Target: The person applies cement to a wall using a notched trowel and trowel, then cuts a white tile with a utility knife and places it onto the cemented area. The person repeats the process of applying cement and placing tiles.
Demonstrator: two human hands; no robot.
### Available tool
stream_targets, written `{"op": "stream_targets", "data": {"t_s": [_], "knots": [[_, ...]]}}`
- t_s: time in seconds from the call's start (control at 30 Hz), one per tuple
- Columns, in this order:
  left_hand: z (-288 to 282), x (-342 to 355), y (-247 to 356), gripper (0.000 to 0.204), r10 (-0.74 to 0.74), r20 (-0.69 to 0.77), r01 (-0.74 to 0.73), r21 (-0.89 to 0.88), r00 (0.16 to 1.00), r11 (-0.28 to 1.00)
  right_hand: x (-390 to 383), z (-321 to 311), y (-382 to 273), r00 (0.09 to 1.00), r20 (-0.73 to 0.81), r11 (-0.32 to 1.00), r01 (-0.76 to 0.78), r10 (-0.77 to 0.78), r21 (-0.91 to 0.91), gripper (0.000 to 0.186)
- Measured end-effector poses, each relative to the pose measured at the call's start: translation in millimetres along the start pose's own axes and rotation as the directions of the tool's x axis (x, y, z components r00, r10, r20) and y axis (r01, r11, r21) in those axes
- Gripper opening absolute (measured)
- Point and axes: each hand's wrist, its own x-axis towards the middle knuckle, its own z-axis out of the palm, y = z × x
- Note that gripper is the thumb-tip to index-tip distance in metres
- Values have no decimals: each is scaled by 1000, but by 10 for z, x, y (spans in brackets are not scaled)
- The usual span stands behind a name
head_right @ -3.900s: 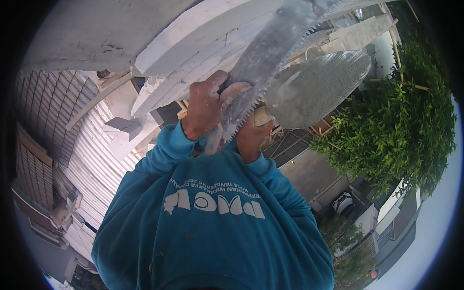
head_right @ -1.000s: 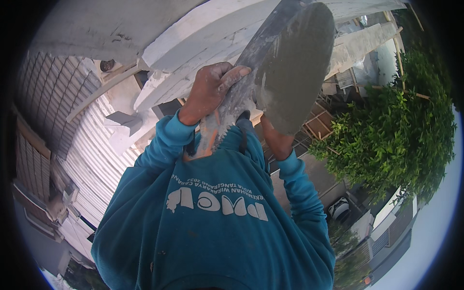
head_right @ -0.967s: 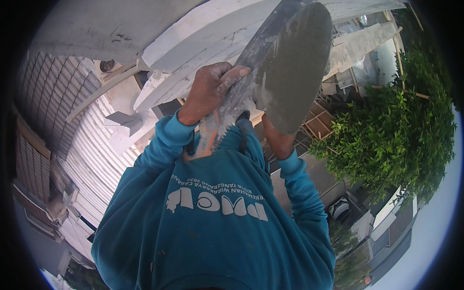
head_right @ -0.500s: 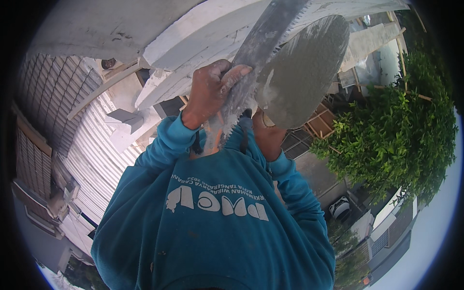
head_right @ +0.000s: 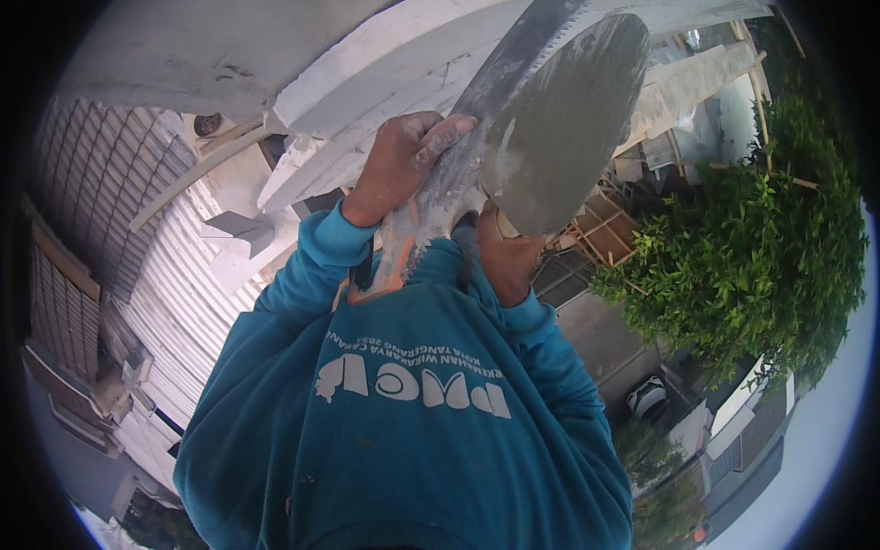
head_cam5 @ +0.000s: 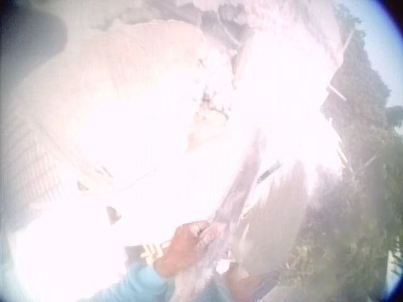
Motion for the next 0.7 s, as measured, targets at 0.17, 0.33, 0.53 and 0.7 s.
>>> {"op": "stream_targets", "data": {"t_s": [0.17, 0.33, 0.53, 0.7], "knots": [[22, -45, -28, 52, -32, 6, 32, -33, 999, 999, 158, -354, 209, 874, 145, 804, 485, -464, -345, 28], [21, -66, 20, 53, -47, 22, 49, -105, 999, 993, 243, -490, 106, 856, 323, 786, 504, -402, -357, 32], [54, -72, -45, 51, -86, -6, 86, 2, 996, 996, 283, -444, 163, 880, 271, 840, 461, -391, -286, 26], [135, -109, 4, 50, -16, -171, 24, 47, 985, 999, -69, 24, 79, 996, 76, 993, 50, -42, -108, 15]]}}
